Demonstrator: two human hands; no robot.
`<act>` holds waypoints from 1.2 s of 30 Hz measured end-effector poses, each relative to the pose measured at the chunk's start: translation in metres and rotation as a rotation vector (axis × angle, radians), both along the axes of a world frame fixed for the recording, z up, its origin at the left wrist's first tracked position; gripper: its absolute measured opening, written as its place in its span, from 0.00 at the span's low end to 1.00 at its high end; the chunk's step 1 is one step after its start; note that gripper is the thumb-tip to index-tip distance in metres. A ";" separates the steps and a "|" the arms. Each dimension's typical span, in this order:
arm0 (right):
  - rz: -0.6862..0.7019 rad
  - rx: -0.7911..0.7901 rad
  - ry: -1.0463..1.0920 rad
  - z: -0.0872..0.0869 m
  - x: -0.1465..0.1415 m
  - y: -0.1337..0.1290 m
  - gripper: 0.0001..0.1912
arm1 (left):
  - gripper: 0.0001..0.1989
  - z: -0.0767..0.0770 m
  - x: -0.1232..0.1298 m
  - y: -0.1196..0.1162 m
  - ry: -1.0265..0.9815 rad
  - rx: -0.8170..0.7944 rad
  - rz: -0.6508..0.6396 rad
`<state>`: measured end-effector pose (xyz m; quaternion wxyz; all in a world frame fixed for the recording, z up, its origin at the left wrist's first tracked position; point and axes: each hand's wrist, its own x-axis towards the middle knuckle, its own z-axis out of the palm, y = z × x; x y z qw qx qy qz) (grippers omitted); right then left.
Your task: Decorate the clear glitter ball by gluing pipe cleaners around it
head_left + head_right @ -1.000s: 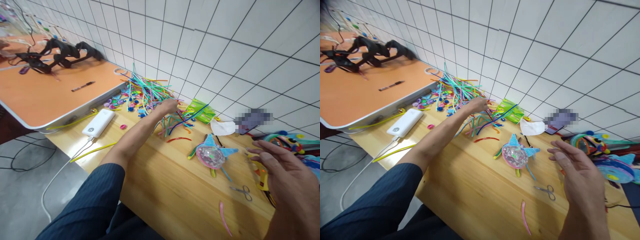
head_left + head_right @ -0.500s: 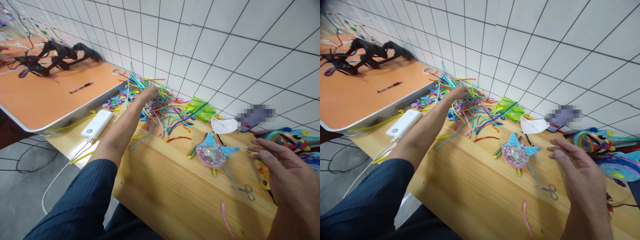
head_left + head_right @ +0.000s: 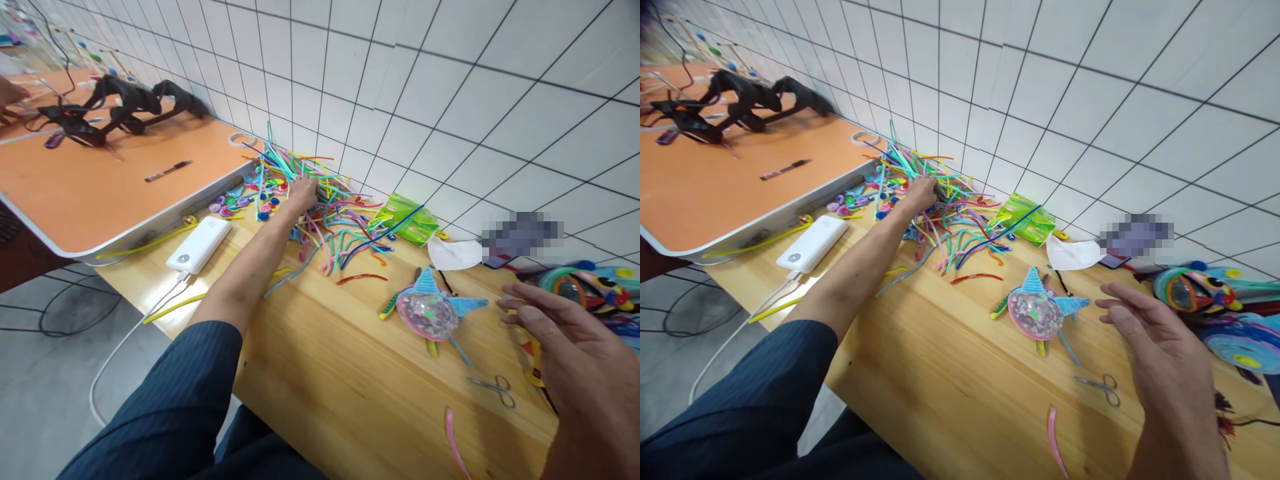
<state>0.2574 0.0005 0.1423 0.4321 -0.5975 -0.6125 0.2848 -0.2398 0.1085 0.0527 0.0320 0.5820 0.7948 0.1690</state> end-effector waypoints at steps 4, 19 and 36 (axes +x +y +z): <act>0.009 -0.011 -0.020 0.002 -0.003 -0.001 0.25 | 0.29 -0.002 0.006 -0.002 0.022 0.066 -0.012; 0.020 -0.033 -0.048 0.004 -0.005 0.000 0.25 | 0.20 0.033 0.039 0.000 0.004 0.242 0.121; 0.043 0.025 -0.102 0.002 0.000 -0.001 0.23 | 0.17 0.015 0.188 -0.014 -0.002 -0.116 -0.312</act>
